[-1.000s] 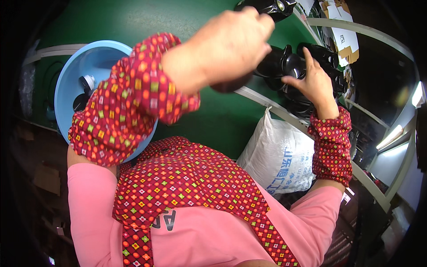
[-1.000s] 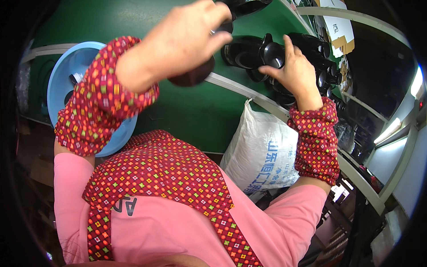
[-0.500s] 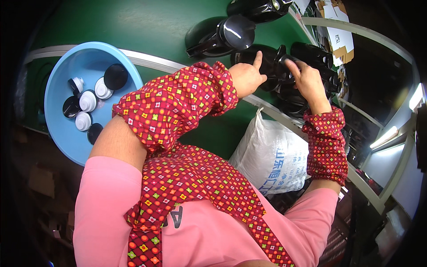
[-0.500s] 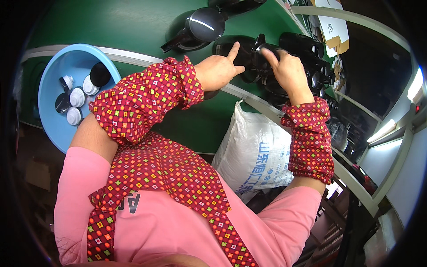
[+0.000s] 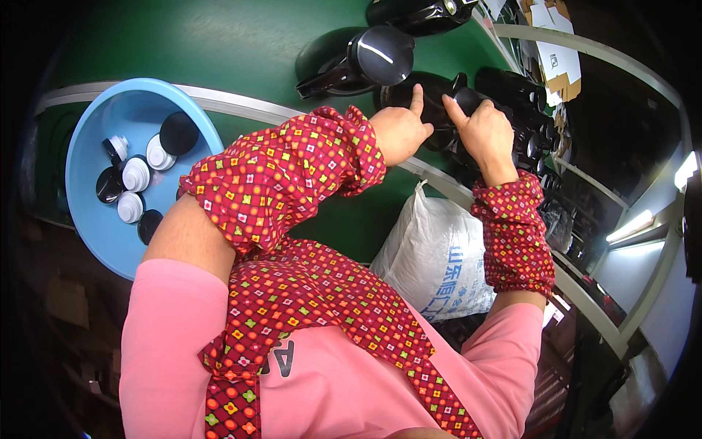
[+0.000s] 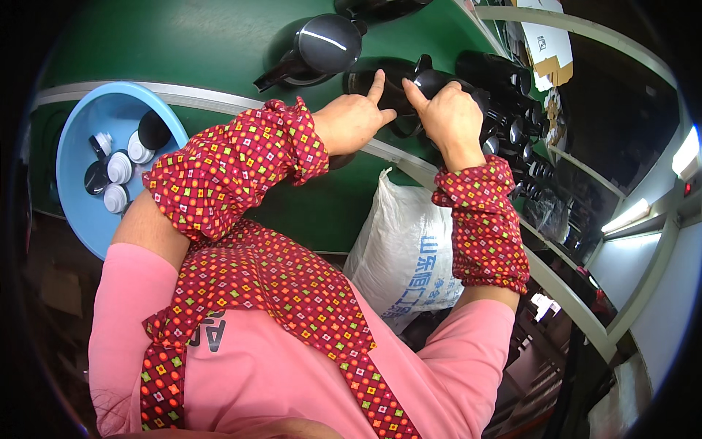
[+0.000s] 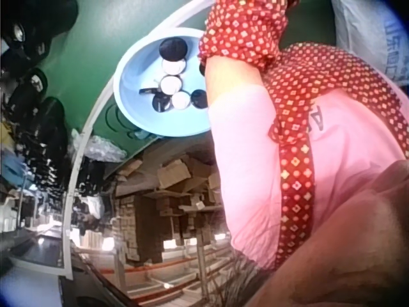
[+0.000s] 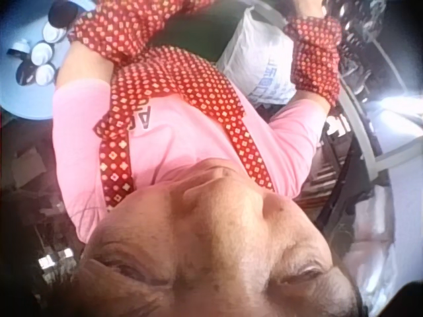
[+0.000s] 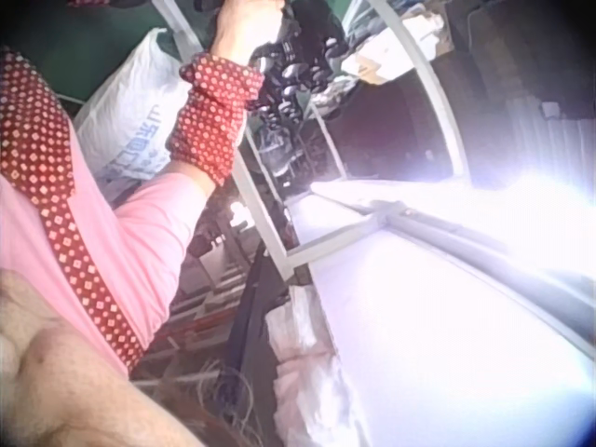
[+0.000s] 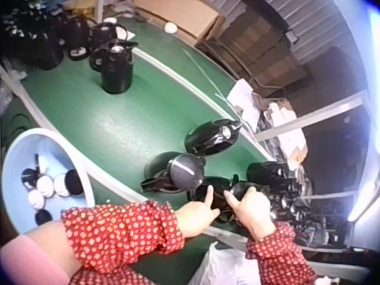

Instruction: The person repeatedly picks up black electric kettles and white lids from a blue basin, then places the lids onto the kettles on a green workbench. The person handles the items one at a time and continues the process throughout the clip.

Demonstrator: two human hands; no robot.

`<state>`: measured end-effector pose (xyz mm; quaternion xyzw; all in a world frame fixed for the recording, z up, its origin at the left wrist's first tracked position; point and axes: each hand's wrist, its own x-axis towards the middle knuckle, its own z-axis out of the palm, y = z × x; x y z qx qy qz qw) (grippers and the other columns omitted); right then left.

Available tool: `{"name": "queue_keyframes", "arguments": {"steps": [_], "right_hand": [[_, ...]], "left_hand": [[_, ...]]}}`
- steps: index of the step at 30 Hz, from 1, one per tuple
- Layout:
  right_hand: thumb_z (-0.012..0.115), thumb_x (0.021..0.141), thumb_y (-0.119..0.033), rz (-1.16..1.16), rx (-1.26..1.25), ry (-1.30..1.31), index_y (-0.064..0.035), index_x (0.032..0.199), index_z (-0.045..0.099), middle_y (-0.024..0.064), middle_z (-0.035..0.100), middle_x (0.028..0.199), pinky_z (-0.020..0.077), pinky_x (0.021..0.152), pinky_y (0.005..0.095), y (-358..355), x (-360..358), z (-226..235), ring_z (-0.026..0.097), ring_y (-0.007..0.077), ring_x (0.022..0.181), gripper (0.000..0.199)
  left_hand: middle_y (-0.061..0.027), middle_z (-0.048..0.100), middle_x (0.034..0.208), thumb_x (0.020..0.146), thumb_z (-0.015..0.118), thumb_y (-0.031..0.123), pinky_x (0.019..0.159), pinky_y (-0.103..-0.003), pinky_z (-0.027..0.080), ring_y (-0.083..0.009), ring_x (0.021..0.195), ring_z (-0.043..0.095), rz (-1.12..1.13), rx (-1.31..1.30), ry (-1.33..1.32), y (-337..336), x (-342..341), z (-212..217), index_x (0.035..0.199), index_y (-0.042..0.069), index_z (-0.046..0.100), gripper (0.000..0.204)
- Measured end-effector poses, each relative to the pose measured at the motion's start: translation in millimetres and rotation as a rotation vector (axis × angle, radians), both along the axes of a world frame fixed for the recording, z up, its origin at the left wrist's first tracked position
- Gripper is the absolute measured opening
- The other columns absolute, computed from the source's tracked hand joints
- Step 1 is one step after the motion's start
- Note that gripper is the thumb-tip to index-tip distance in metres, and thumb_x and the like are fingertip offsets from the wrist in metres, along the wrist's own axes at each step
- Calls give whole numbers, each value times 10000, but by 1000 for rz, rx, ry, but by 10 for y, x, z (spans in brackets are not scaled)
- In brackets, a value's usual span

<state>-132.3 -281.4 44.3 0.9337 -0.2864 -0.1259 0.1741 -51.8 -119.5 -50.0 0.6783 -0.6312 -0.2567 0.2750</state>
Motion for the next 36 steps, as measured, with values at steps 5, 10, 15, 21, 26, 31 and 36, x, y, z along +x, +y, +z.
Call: {"name": "queue_keyframes", "arguments": {"steps": [5,10,15,21,26,31,36], "right_hand": [[535,913,-784,-11,-66,103,108,942,677,253,716,752,601,639,461,143,7,190,743,424,738,904],[819,821,-522,273,595,-51,-8,1542,439,253,637,1324,571,828,415,688,-71,1049,706,375,958,964],[927,720,-339,435,423,-56,23,1610,231,272,519,1435,531,1007,456,1160,9,1244,612,430,1226,1187],[713,940,-432,411,413,-310,-10,1510,438,277,592,1203,526,930,468,425,609,1038,629,444,1089,761],[606,1010,-419,416,366,-483,-29,1516,435,347,557,1320,488,1036,479,-748,1034,401,589,477,1205,662],[760,909,-341,350,472,-251,-76,1514,460,310,546,1369,476,1099,458,-745,1227,368,574,453,1272,726],[846,782,-82,548,546,0,-194,1477,531,200,533,1441,503,1095,423,-486,1280,742,576,392,1308,771]], "left_hand": [[-385,539,1403,925,675,171,875,-462,586,-420,902,726,282,-53,260,10,-180,-34,1207,34,688,313],[-169,770,930,958,614,158,817,-405,572,-291,861,742,520,-29,851,69,-102,355,949,-18,753,224],[-132,714,893,978,565,74,681,-373,567,-195,796,676,523,-203,1330,-154,193,765,926,-40,710,191],[-191,745,885,823,671,162,780,-426,601,-348,825,743,616,-642,533,-398,1131,763,881,20,782,189],[-231,746,917,863,645,272,839,-461,592,-417,882,731,606,-222,263,-411,1591,499,914,2,784,308],[-162,764,953,886,762,326,889,-412,565,-317,950,732,382,69,259,-306,1520,486,1163,37,761,400],[-152,751,853,898,765,308,804,-411,564,-310,846,726,244,-42,250,-270,1414,318,1021,36,792,300]]}}
